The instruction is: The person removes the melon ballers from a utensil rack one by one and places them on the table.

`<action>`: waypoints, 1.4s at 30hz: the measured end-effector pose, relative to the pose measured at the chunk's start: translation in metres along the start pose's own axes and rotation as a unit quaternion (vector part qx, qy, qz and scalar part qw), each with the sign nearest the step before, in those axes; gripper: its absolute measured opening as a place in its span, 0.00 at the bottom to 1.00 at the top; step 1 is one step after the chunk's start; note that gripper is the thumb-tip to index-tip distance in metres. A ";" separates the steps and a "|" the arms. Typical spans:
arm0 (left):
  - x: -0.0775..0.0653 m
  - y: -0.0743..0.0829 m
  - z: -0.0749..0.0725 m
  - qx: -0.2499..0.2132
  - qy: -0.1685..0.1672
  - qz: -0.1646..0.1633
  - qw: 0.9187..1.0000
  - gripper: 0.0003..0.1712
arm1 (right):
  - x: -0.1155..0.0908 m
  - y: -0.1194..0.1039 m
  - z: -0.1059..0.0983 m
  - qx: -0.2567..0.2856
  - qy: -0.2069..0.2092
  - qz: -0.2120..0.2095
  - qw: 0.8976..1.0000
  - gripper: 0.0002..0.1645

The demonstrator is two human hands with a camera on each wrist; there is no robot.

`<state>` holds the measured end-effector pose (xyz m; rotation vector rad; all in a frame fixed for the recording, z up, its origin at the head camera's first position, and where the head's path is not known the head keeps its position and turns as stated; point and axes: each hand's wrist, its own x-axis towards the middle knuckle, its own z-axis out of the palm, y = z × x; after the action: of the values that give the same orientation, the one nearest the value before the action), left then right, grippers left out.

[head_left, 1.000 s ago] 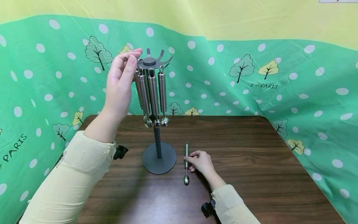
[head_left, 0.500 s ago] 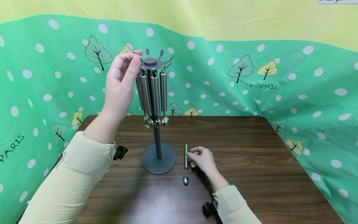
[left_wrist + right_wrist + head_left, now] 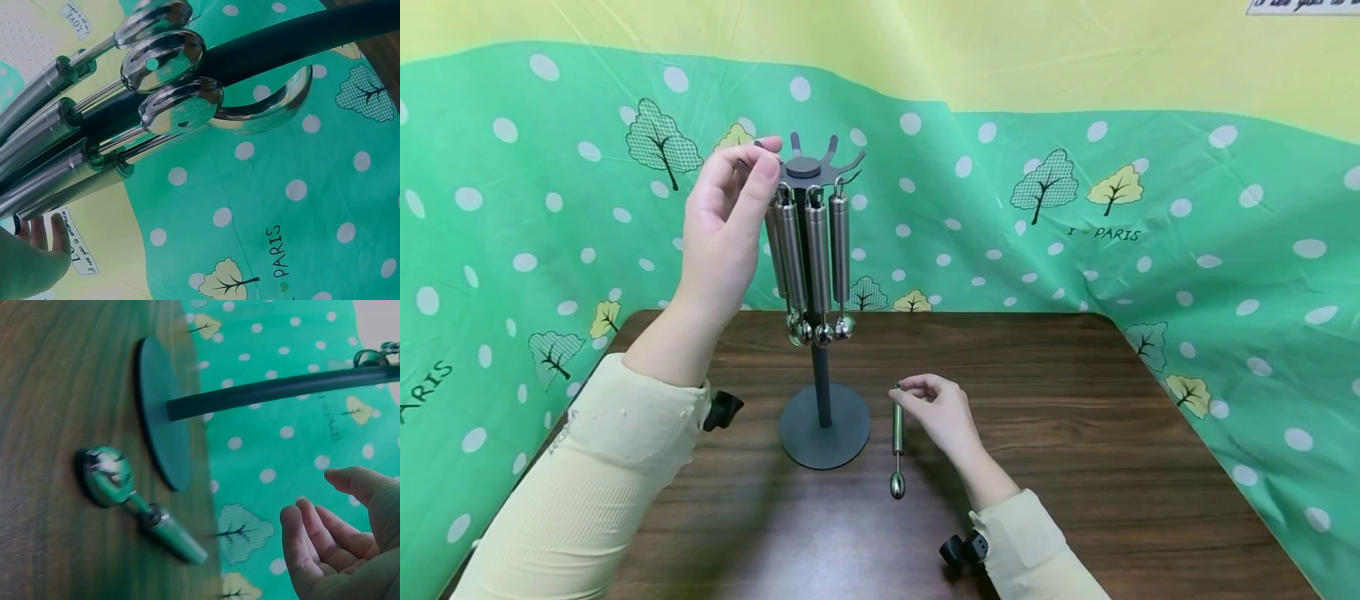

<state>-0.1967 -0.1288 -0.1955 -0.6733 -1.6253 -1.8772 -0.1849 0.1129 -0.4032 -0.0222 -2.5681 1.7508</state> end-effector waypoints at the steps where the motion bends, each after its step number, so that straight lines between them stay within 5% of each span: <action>1: 0.000 0.000 0.000 0.001 0.000 0.001 1.000 0.05 | 0.000 -0.004 -0.001 0.001 0.000 -0.002 1.000 0.18; 20: -0.002 0.001 0.000 0.008 0.001 0.000 1.000 0.04 | -0.011 -0.080 -0.005 0.048 -0.030 -0.124 0.991 0.14; 42: -0.002 -0.002 0.001 0.026 0.015 0.011 0.999 0.04 | 0.005 -0.148 -0.004 0.100 -0.051 -0.243 0.963 0.21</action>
<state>-0.1964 -0.1271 -0.1981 -0.6353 -1.6362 -1.8144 -0.1887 0.0624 -0.2640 0.6595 -2.1794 1.8240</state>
